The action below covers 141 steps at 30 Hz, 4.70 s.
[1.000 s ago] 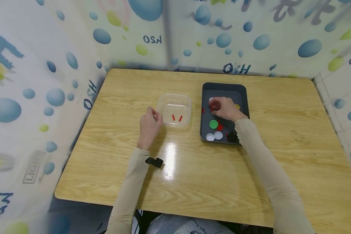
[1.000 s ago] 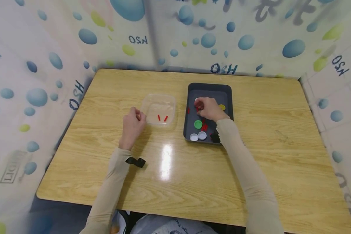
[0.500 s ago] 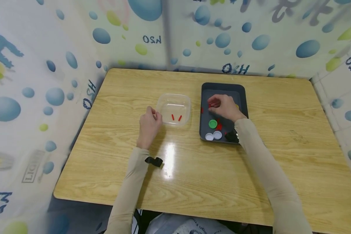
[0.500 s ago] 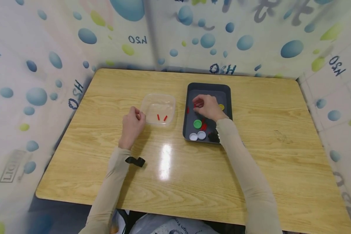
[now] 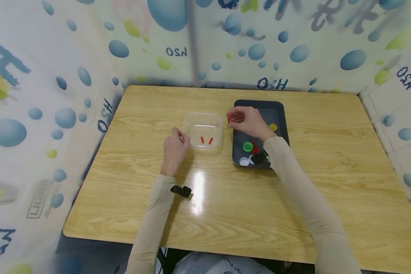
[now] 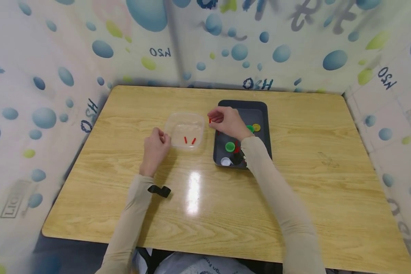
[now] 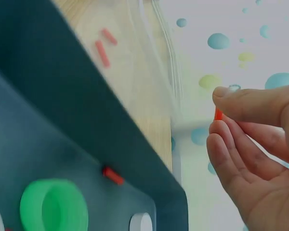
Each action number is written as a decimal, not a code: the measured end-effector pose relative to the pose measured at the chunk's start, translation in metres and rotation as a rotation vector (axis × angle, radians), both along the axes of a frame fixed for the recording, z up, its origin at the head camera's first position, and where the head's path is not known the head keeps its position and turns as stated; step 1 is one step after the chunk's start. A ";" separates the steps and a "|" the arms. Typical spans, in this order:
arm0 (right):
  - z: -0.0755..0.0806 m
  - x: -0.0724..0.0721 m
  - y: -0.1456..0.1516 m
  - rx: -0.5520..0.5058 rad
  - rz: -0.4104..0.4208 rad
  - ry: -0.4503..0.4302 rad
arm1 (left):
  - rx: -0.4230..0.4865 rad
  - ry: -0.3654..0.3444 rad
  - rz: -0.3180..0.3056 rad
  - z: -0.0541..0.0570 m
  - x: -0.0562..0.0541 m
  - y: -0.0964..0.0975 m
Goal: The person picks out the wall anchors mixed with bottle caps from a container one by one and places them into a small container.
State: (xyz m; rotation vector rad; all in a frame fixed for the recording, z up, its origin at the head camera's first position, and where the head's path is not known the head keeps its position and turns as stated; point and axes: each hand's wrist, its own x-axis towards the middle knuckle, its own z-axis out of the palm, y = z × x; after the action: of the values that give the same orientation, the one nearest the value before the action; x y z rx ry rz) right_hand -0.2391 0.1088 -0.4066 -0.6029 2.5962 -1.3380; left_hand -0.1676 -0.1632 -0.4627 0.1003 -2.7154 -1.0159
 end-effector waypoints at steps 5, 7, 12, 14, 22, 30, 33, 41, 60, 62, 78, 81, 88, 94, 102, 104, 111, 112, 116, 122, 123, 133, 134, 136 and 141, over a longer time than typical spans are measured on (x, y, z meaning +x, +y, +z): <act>0.001 0.000 -0.014 -0.012 0.026 -0.025 | -0.028 0.025 -0.016 0.001 -0.002 0.004; 0.000 -0.001 -0.019 -0.013 0.032 -0.037 | -0.024 0.022 -0.013 0.001 -0.002 0.005; -0.002 -0.002 -0.031 -0.006 0.029 -0.069 | -0.033 0.027 -0.004 -0.001 -0.002 0.005; -0.004 -0.003 -0.036 0.000 0.032 -0.072 | -0.040 0.035 -0.004 -0.001 -0.002 0.005; -0.009 -0.004 -0.052 0.010 0.062 -0.058 | -0.042 0.064 -0.006 -0.002 -0.002 0.004; -0.018 -0.007 -0.060 0.029 0.109 -0.063 | -0.037 0.072 -0.028 -0.002 -0.002 0.006; -0.018 -0.008 -0.063 0.029 0.122 -0.072 | -0.031 0.063 -0.021 -0.002 -0.002 0.006; -0.022 -0.009 -0.073 0.041 0.166 -0.061 | -0.026 0.051 -0.008 -0.003 -0.002 0.004; -0.002 -0.011 -0.011 0.074 0.046 0.009 | -0.028 0.042 0.005 0.002 -0.004 -0.003; -0.005 -0.011 -0.002 0.084 0.029 0.014 | -0.031 0.037 0.009 0.001 -0.004 -0.004; -0.034 -0.015 0.024 0.225 -0.006 -0.081 | -0.026 0.049 0.002 -0.003 0.001 0.000; -0.034 -0.015 0.023 0.272 0.019 -0.091 | -0.025 0.047 0.001 -0.002 0.001 0.003; -0.035 -0.016 0.021 0.365 0.077 -0.076 | -0.026 0.037 -0.017 -0.002 0.003 0.008; -0.036 -0.017 0.020 0.423 0.094 -0.038 | -0.019 0.034 -0.027 -0.001 0.003 0.009; -0.039 -0.019 0.018 0.467 0.120 0.015 | -0.012 0.034 -0.022 0.001 0.002 0.008; -0.040 -0.020 0.017 0.474 0.125 0.021 | -0.017 0.044 -0.021 0.000 0.003 0.008; -0.046 -0.021 0.016 0.461 0.129 0.047 | -0.030 0.057 -0.013 -0.002 0.002 0.007; -0.047 -0.021 0.016 0.458 0.129 0.054 | -0.029 0.052 -0.015 -0.002 0.002 0.007; -0.049 -0.017 0.022 0.394 0.116 0.084 | -0.037 0.051 -0.021 -0.002 0.002 0.008; -0.050 -0.012 0.038 0.228 0.063 0.080 | -0.019 0.039 -0.026 -0.003 0.003 0.008; -0.048 -0.011 0.040 0.200 0.056 0.081 | -0.014 0.035 -0.024 -0.003 0.003 0.008; -0.022 0.000 0.050 0.057 0.014 0.087 | -0.014 0.055 -0.010 -0.004 0.003 0.007; -0.020 0.000 0.049 0.054 0.018 0.089 | -0.011 0.055 -0.009 -0.004 0.003 0.007; -0.016 0.000 0.047 0.050 0.024 0.096 | -0.015 0.056 -0.007 -0.004 0.004 0.007; -0.007 -0.001 0.035 0.022 0.053 0.120 | -0.019 0.053 0.002 -0.002 0.003 0.008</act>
State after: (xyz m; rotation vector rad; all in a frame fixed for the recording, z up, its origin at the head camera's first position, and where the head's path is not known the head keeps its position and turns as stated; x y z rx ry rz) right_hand -0.2404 0.1438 -0.4132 -0.7658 2.6640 -1.2939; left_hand -0.1644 -0.1552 -0.4651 0.0725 -2.6759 -0.9784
